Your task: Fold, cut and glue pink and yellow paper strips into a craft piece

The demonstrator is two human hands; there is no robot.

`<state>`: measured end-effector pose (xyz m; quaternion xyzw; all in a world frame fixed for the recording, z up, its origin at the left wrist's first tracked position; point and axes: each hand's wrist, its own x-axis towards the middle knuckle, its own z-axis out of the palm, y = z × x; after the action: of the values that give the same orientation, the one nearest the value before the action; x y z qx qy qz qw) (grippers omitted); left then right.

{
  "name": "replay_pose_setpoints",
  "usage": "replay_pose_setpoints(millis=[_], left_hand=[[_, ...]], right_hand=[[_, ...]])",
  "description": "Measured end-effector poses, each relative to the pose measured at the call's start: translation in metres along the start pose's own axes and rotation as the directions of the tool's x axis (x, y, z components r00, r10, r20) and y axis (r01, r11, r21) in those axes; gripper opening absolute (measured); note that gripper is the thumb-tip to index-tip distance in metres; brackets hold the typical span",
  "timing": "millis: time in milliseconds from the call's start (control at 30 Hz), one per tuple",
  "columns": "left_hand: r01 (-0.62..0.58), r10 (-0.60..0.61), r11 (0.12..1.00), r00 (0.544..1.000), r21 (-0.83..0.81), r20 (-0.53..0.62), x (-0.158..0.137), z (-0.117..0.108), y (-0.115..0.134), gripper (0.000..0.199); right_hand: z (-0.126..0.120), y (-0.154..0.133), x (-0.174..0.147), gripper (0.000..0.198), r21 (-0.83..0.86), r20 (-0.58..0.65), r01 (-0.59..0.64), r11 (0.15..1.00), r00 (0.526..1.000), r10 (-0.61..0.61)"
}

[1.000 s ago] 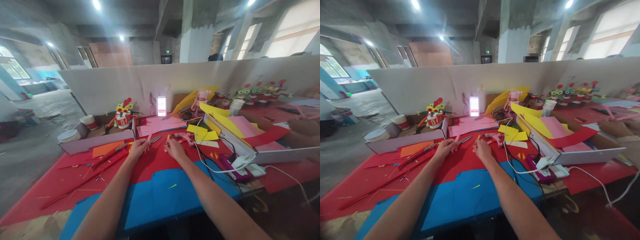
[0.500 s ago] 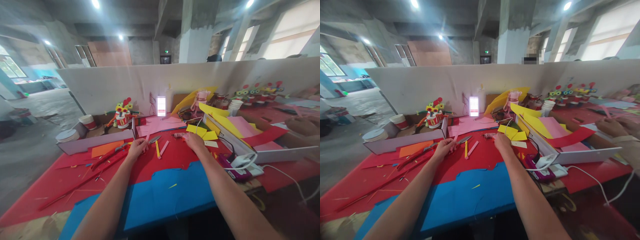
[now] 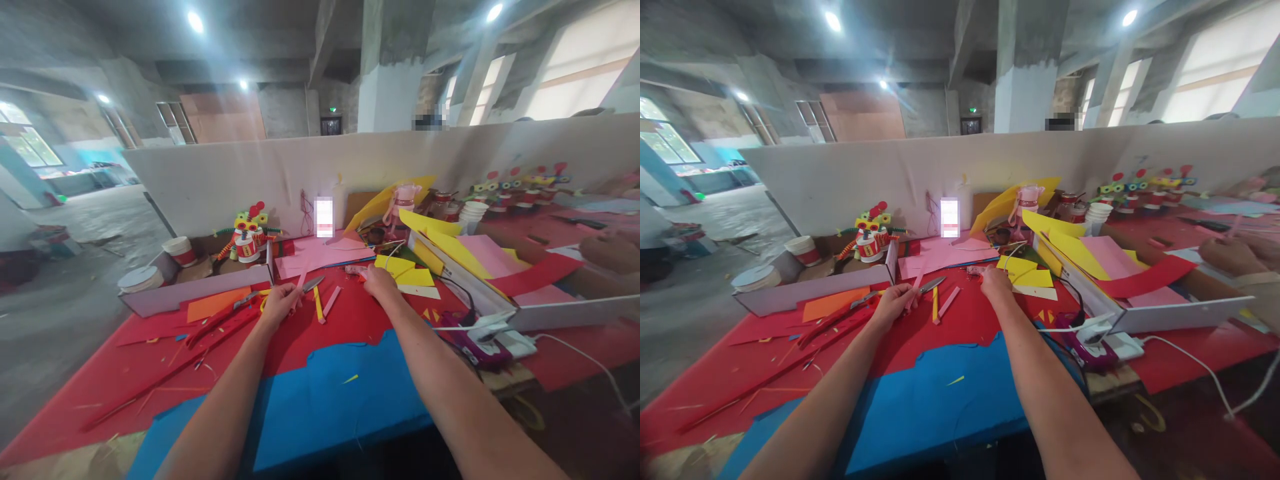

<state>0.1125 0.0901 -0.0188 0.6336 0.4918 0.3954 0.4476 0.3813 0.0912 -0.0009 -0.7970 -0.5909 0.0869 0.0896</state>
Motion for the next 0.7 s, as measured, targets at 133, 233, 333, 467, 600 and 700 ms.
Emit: replay_pose_setpoints(millis=[133,233,333,467,600,700], left_hand=[[-0.005,0.005,1.000,1.000,-0.031,0.012,0.001,0.000,0.000,0.038],[-0.010,0.014,0.993,0.999,-0.117,0.029,-0.001,0.001,0.002,0.038],[0.000,0.010,0.983,0.998,-0.182,0.056,-0.004,0.002,0.006,0.036],[0.015,0.015,0.978,0.990,-0.207,0.142,-0.007,0.007,0.007,0.039],[0.019,0.013,0.988,0.978,-0.152,0.207,-0.008,0.013,0.009,0.042],[0.015,0.020,0.991,0.965,-0.133,0.263,-0.010,0.015,0.012,0.042]], right_hand=[[-0.004,-0.012,-0.012,0.038,0.030,-0.121,0.066,0.997,0.991,-0.062],[0.007,-0.037,-0.023,0.026,0.224,-0.276,0.265,0.938,0.940,-0.200],[0.038,-0.066,-0.031,0.027,0.597,-0.288,0.459,0.658,0.888,-0.359],[0.077,-0.084,-0.038,0.042,0.904,-0.215,0.340,0.261,0.886,-0.410],[0.080,-0.082,-0.041,0.041,0.950,-0.210,0.291,0.109,0.860,-0.466],[0.071,-0.079,-0.041,0.037,0.954,-0.226,0.291,0.075,0.859,-0.458]])
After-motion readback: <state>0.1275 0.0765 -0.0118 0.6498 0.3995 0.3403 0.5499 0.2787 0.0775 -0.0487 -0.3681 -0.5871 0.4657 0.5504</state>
